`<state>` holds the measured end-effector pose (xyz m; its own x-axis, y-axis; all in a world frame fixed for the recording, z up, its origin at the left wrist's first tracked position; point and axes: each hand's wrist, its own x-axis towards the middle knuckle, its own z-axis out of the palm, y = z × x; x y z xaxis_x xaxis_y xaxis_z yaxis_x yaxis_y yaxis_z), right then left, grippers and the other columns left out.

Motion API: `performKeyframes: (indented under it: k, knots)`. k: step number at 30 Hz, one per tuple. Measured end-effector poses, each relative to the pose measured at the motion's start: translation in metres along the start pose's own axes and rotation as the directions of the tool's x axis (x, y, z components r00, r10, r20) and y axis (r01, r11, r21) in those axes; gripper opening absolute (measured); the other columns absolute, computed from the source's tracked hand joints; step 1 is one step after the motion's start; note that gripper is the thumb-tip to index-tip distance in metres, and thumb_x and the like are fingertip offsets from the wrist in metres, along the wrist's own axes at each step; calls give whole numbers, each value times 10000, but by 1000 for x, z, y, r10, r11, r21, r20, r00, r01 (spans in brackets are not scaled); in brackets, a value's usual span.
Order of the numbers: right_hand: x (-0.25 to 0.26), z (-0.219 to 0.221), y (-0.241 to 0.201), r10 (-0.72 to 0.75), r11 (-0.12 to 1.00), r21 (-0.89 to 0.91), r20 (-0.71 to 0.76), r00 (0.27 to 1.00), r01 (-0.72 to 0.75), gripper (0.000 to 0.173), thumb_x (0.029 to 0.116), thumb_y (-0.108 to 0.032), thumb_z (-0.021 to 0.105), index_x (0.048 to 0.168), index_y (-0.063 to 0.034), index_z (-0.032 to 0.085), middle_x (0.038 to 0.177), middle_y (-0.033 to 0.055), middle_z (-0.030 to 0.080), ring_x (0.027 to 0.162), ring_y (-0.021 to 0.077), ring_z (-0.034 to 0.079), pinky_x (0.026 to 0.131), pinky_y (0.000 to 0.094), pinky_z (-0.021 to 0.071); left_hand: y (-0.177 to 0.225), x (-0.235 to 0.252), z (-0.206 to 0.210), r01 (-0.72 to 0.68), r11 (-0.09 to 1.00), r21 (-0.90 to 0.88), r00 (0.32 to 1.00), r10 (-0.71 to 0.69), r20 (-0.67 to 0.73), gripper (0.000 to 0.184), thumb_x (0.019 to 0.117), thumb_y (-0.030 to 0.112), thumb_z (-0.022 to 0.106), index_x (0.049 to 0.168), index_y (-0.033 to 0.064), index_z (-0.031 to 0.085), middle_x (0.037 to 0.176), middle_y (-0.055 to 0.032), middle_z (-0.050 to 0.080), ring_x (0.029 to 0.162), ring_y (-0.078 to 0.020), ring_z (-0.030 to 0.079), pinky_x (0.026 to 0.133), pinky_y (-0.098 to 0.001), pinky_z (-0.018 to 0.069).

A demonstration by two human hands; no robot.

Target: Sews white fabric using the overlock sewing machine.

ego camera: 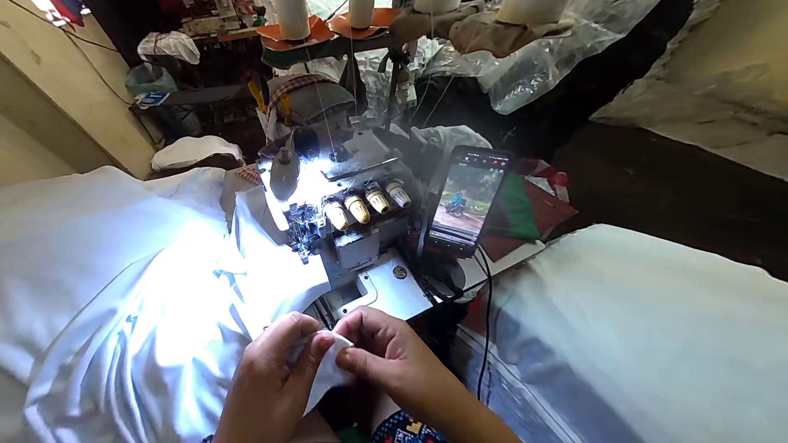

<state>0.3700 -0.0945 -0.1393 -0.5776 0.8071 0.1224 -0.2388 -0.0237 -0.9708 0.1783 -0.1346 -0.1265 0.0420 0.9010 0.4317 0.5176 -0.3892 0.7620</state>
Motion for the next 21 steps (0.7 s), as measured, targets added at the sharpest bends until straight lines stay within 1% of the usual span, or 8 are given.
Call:
performKeyframes:
  k: [3,7,10,12,15,17,19,21]
  knots:
    - [1,1,5,9,1000,-25,-71,997,-11,93,964,-86,666,1047,-45,661,883,-30,681,774,20,654,701,192,564,-12,-5,2,6,999,-37,997,-9,-78,222,1030,339,596,971,144,684,890,75,669,859,50,617,787,-126,519]
    - [0,4,8,31,994,-103,-41,999,-35,218,960,-79,657,1168,-17,681,911,-14,685,789,28,650,717,195,563,-15,-9,4,6,988,-155,996,-21,-92,129,1034,217,591,1052,146,696,1007,63,702,956,9,656,858,-160,554]
    - [-1,8,14,26,986,-162,-32,999,-31,162,971,-119,659,1076,-21,732,950,-1,700,813,6,660,744,176,571,-12,-8,3,-66,998,0,988,65,-139,157,1049,272,567,1058,184,697,1026,74,679,999,32,628,883,-129,522]
    - [2,10,17,-8,977,-213,-51,999,-3,143,977,-152,661,988,-31,735,925,-5,683,788,-10,637,720,159,552,-15,-2,2,-99,979,176,972,133,-194,159,1027,314,602,1010,188,697,965,64,672,941,29,625,834,-121,519]
    - [21,10,26,-138,903,-428,-174,975,51,162,975,-206,653,930,-71,731,896,-7,648,788,-4,614,691,153,532,-33,21,2,-85,941,329,959,167,-229,220,997,358,635,953,166,735,869,39,684,835,-35,640,755,-217,538]
    - [38,5,40,-253,801,-597,-265,931,48,178,962,-251,654,915,-106,745,943,-3,648,856,28,628,740,181,555,-50,39,8,-29,941,336,974,103,-204,171,975,300,658,973,156,750,914,48,709,875,-61,672,796,-293,573]
    - [52,-2,52,-291,732,-682,-305,907,6,181,959,-272,648,903,-132,748,1031,-7,683,961,58,657,830,229,575,-61,54,15,90,945,313,983,-34,-180,113,969,261,668,992,180,743,947,78,702,909,-58,665,834,-329,565]
    - [57,-7,58,-260,736,-677,-322,910,-29,177,952,-257,646,899,-122,748,970,-25,717,915,33,672,817,214,569,-64,60,18,189,934,304,976,-145,-160,111,980,261,659,1001,199,749,941,88,705,907,-64,667,834,-364,558]
